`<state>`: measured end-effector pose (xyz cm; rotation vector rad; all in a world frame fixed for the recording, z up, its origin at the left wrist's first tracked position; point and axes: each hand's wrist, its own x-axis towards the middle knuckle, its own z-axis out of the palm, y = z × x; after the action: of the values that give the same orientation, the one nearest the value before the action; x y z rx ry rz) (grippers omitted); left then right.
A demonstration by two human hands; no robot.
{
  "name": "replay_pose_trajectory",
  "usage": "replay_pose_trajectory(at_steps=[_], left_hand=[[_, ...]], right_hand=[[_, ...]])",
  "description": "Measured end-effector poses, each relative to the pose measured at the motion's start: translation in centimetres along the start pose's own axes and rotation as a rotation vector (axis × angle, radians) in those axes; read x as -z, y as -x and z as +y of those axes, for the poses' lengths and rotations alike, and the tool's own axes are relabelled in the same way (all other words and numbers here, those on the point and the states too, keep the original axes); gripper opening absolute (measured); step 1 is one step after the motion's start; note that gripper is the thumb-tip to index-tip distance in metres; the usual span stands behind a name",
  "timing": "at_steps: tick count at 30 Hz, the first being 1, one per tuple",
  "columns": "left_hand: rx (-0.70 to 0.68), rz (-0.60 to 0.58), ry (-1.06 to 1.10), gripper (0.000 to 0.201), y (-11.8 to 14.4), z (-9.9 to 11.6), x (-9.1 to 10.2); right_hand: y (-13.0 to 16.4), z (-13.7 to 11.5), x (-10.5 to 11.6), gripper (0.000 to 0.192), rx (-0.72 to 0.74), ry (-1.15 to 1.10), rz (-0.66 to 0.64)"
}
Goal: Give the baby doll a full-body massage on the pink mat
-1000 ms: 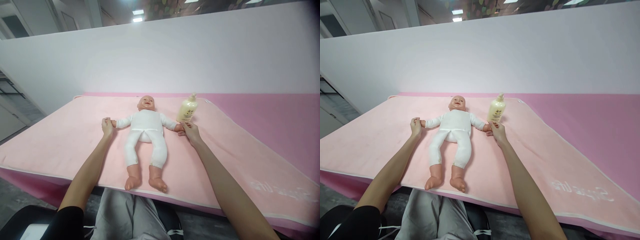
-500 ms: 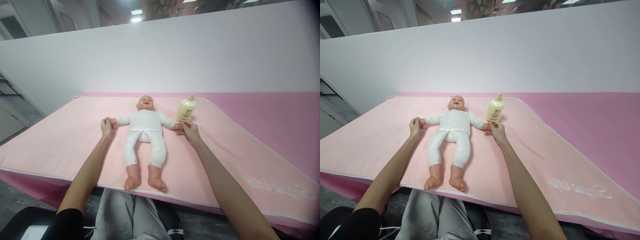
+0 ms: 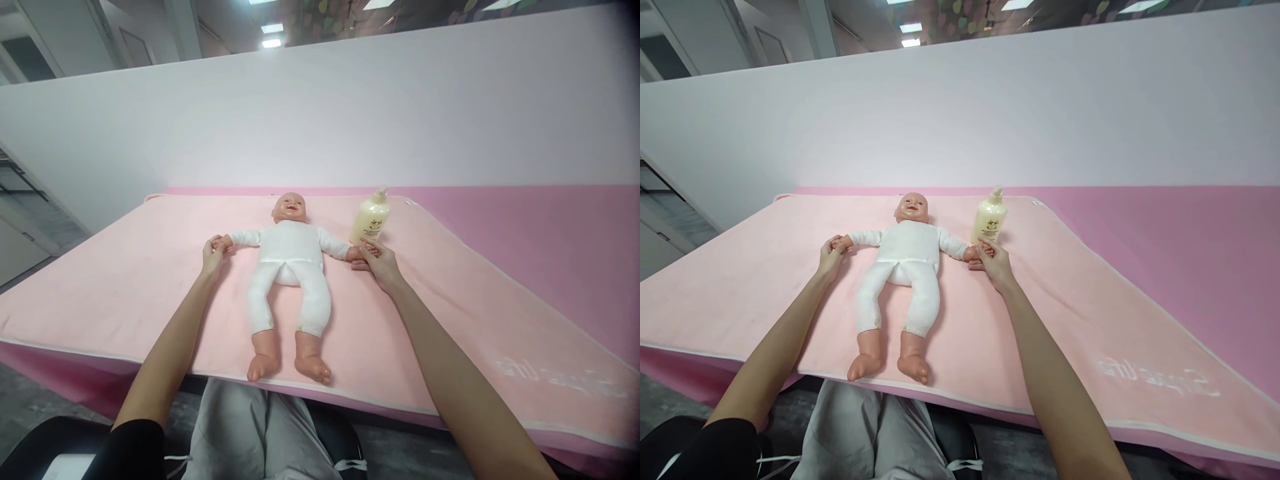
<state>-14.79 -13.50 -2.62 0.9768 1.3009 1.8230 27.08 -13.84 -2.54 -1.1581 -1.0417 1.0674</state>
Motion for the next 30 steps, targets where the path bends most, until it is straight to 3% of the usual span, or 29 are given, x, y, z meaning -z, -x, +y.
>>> replay_pose_trajectory(at_steps=[4,10,20,30], left_hand=[[-0.002,0.02,0.008,0.034,0.2,0.3,-0.1],[0.001,0.058,-0.012,0.028,0.4,0.4,-0.2],[-0.013,0.098,-0.073,0.015,0.5,0.7,-0.3],[0.046,0.183,0.041,0.024,0.8,1.5,-0.6]], right_hand=[[-0.4,0.2,0.1,0.048,-0.021,-0.029,-0.011],[-0.4,0.2,-0.2,0.029,-0.046,0.002,0.027],[-0.2,0.2,-0.7,0.02,-0.034,0.1,0.075],[-0.2,0.1,-0.7,0.016,-0.01,0.074,0.089]])
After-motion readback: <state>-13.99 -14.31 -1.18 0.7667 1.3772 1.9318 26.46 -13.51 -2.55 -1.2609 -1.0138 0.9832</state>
